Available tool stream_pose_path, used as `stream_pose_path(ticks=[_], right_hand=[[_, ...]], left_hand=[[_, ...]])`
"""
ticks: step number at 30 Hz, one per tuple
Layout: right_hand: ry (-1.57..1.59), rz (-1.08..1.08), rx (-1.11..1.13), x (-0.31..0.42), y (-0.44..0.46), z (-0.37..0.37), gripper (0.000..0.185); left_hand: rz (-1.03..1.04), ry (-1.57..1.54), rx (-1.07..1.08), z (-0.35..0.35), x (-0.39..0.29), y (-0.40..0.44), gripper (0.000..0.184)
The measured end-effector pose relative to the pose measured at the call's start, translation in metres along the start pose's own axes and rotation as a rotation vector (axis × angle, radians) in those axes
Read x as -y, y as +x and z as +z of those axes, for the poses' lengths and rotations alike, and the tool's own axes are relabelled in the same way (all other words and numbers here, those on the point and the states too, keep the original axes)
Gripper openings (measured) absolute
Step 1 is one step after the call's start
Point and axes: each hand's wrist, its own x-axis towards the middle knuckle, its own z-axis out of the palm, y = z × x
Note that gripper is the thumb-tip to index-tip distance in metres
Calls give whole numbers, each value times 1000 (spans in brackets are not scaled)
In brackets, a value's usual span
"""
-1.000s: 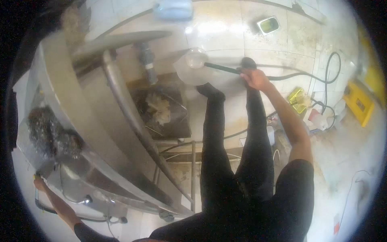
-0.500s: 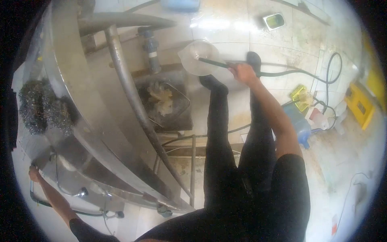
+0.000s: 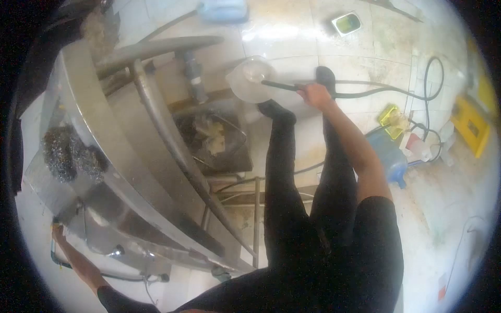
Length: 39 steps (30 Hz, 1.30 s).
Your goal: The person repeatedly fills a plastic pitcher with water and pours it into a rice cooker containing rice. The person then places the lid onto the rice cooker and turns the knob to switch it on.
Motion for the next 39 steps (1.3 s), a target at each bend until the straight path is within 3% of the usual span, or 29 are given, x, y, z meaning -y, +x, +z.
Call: stream_pose_path(ticks=[5, 7, 8, 13, 17, 19, 21, 23, 24, 26, 28, 32, 36, 39], right_hand=[[-15, -33, -73, 0, -7, -1, 32], [-47, -21, -80, -6, -6, -4, 32], [-38, -18, -46, -9, -5, -7, 32], [22, -74, -41, -17, 0, -18, 31], [139, -74, 4, -26, 7, -25, 30], [168, -75, 42, -27, 5, -27, 30], [189, -81, 75, -31, 5, -32, 30], [274, -90, 102, -34, 1, -31, 30], [281, -95, 157, -36, 3, -29, 31], [266, -77, 182, -37, 4, -29, 31], [254, -52, 206, -37, 4, -35, 31], [282, -77, 223, -38, 11, -54, 32], [171, -106, 200, -39, 18, -66, 33], [136, -110, 230, -38, 25, -75, 32]], left_hand=[[-265, -632, -62, -33, -46, -77, 57], [-302, -776, -63, -49, -98, -118, 62], [-387, -807, -40, -94, -195, -156, 68], [-384, -920, -40, -209, -389, -264, 64], [-409, -1153, 9, -244, -443, -338, 52], [-171, -1787, 516, -265, -505, -378, 48], [-406, -1827, 813, -289, -601, -437, 53], [-151, -1589, 1505, -290, -671, -474, 59], [-55, -1410, 1721, -282, -703, -485, 61], [-157, -1415, 1737, -265, -761, -520, 55], [-665, -1361, 1440, -235, -786, -567, 46], [-1031, -1645, 1090, -168, -836, -602, 34], [-964, -1729, 1249, -61, -853, -639, 35], [-956, -1717, 1178, -2, -893, -642, 42]])
